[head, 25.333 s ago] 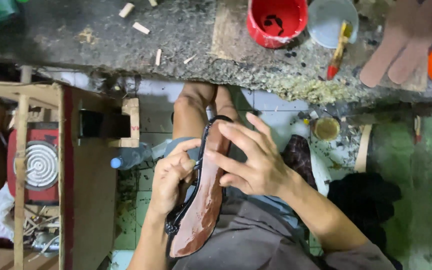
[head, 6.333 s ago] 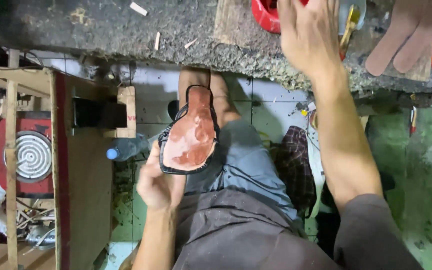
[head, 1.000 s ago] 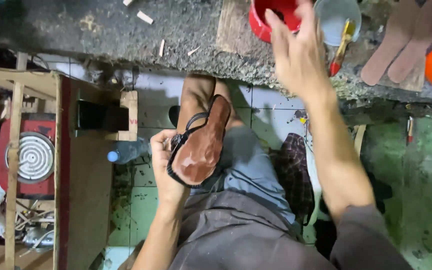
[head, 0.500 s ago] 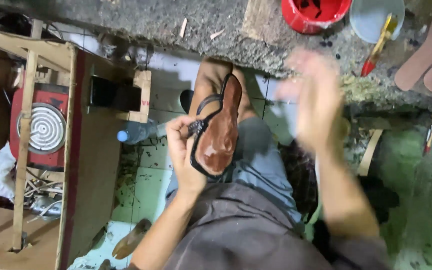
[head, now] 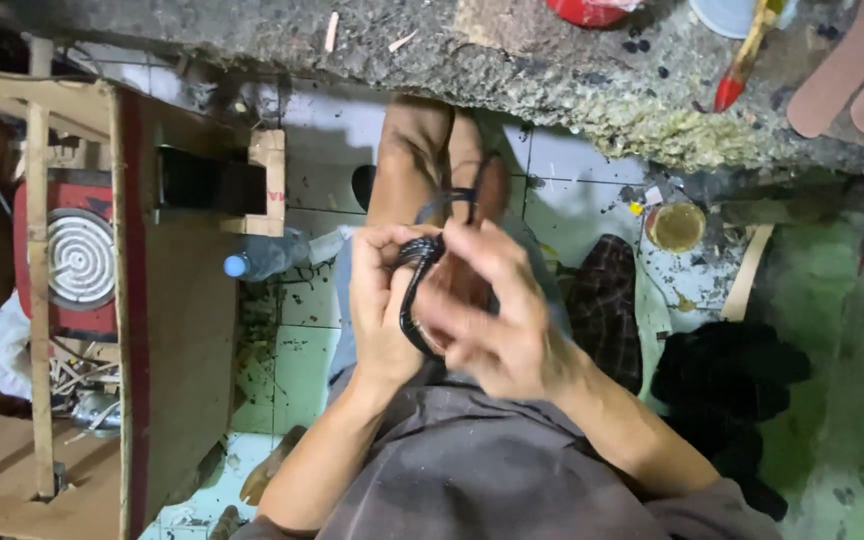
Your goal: Applying glue to a sandal sole and attaching the straps to assemble the shoe.
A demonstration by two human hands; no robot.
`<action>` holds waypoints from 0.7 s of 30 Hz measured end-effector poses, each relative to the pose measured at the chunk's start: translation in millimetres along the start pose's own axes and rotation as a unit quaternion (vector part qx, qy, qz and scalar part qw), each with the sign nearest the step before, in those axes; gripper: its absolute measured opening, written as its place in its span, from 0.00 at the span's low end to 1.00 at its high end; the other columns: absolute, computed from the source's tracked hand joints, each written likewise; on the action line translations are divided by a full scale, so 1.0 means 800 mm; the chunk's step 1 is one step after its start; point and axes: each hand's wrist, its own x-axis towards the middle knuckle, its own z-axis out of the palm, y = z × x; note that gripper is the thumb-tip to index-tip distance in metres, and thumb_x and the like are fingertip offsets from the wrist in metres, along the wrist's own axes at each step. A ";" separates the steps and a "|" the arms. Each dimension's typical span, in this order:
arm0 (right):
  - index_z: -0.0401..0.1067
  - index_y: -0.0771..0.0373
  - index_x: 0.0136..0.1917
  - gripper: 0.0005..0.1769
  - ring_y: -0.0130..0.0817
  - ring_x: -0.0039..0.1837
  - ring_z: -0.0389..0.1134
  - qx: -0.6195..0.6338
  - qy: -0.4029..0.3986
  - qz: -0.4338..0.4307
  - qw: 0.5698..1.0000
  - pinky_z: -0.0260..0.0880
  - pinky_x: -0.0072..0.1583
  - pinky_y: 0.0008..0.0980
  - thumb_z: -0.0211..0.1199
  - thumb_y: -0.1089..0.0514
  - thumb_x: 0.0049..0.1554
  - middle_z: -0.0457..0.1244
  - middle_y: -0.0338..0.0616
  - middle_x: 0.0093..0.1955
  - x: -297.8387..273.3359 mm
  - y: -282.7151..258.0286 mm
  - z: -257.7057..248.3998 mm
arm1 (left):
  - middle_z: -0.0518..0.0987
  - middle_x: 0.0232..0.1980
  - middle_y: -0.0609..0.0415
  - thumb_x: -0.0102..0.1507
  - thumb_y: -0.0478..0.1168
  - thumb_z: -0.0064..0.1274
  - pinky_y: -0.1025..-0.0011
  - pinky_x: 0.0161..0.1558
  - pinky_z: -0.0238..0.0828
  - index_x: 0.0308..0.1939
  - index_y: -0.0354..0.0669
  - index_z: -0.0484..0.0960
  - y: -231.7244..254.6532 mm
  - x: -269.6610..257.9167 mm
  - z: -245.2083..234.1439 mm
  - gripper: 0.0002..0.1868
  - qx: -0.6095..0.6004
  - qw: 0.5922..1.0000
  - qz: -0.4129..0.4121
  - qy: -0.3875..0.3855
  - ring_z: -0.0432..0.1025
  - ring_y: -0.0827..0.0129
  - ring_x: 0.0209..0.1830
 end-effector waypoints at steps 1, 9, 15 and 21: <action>0.67 0.56 0.70 0.27 0.54 0.78 0.54 0.004 -0.002 -0.002 1.000 0.54 0.79 0.61 0.41 0.40 0.69 0.49 0.64 0.76 -0.003 0.003 0.001 | 0.79 0.49 0.48 0.68 0.36 0.38 0.68 0.53 0.73 0.48 0.43 0.67 0.002 0.000 0.000 0.06 0.001 1.000 0.000 0.005 0.74 0.66 0.47; 0.76 0.52 0.62 0.26 0.47 0.74 0.56 -0.044 0.015 -0.069 0.997 0.48 0.79 0.57 0.44 0.38 0.67 0.52 0.60 0.73 0.002 0.009 -0.013 | 0.75 0.44 0.57 0.63 0.34 0.36 0.73 0.49 0.68 0.46 0.44 0.70 -0.001 0.004 -0.006 0.10 0.038 0.994 -0.065 -0.074 0.70 0.73 0.43; 0.76 0.49 0.61 0.25 0.48 0.68 0.63 -0.084 0.015 -0.102 0.991 0.49 0.77 0.60 0.45 0.37 0.66 0.56 0.61 0.69 0.002 0.016 -0.018 | 0.75 0.41 0.59 0.66 0.39 0.38 0.74 0.45 0.68 0.44 0.46 0.70 0.009 0.011 -0.004 0.07 0.065 0.987 -0.101 -0.106 0.69 0.75 0.39; 0.78 0.51 0.59 0.27 0.51 0.67 0.65 -0.098 -0.017 -0.112 0.989 0.53 0.74 0.59 0.42 0.38 0.67 0.59 0.64 0.66 0.021 0.009 -0.036 | 0.76 0.39 0.60 0.67 0.43 0.40 0.75 0.43 0.67 0.44 0.47 0.71 0.007 0.015 -0.004 0.07 0.072 0.981 -0.130 -0.125 0.69 0.77 0.37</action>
